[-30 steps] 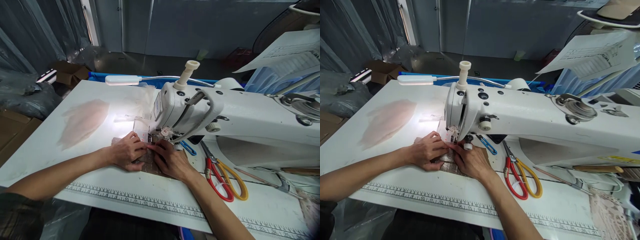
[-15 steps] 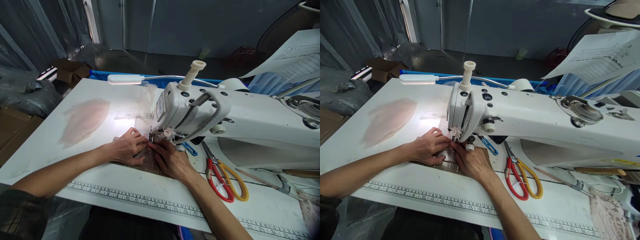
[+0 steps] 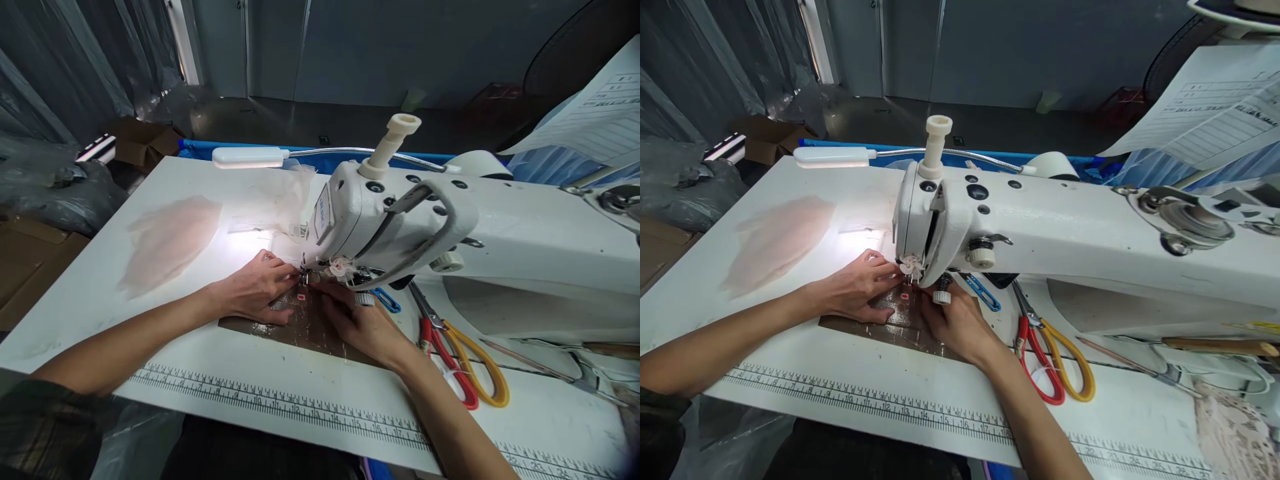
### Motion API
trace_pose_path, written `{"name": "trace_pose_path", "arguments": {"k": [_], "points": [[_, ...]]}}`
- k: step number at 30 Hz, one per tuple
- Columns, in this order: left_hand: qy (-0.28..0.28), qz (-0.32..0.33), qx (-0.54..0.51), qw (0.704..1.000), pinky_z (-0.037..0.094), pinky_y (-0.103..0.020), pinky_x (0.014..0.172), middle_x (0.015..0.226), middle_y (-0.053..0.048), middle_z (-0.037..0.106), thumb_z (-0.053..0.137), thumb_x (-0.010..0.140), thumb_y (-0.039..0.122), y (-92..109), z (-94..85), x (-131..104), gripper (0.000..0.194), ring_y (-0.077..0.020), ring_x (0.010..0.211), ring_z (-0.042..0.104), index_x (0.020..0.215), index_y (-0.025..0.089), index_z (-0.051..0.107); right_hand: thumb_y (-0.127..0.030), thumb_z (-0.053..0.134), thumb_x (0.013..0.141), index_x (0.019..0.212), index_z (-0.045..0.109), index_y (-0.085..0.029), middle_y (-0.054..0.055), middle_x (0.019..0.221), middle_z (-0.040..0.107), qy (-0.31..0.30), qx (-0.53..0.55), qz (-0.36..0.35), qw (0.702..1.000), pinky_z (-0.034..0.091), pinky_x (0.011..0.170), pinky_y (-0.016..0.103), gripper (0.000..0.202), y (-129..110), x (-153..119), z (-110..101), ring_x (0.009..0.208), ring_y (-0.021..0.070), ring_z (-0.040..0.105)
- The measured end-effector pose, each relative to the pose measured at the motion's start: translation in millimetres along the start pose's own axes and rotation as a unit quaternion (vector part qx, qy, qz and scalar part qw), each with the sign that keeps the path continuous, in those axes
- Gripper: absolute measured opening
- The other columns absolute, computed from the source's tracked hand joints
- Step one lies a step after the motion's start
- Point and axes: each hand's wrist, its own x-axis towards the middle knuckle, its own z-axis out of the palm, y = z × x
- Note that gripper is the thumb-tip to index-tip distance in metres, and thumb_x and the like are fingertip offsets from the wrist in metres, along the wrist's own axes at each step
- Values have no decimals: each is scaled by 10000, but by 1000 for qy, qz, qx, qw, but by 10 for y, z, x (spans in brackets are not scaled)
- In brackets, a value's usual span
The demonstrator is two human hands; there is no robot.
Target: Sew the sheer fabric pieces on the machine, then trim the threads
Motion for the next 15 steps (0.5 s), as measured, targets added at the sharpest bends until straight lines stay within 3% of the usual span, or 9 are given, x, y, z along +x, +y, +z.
{"name": "trace_pose_path", "arguments": {"k": [4,9,12,15], "points": [[-4,-16,-1,1000,380,-400,822,1000,-107,559,492,833,481,-6,-6,17,458,-220,839,500,1054,100,617,-286,406,911,800,624,-207,57,873,675,-17,53,14,998,512,756,326,258,92,30,-86,861,215,635],[-11,-22,-2,1000,377,-400,820,1023,-116,556,474,839,468,-15,20,14,466,-223,845,502,1085,96,606,-295,373,903,671,522,-217,26,659,623,10,72,67,995,487,610,301,287,198,77,-16,655,199,603],[-7,-25,-2,1000,376,-402,833,1040,-122,564,457,842,475,-15,32,10,485,-219,841,505,1107,95,599,-318,388,893,666,522,-220,24,644,617,5,100,76,992,491,624,303,281,163,83,-27,672,207,611],[-8,-28,-2,1000,375,-403,846,1053,-122,568,444,848,485,-10,29,7,506,-224,861,512,1136,94,588,-406,456,871,809,589,-213,37,787,662,14,117,87,989,500,670,318,242,74,63,-83,753,218,625]]}}
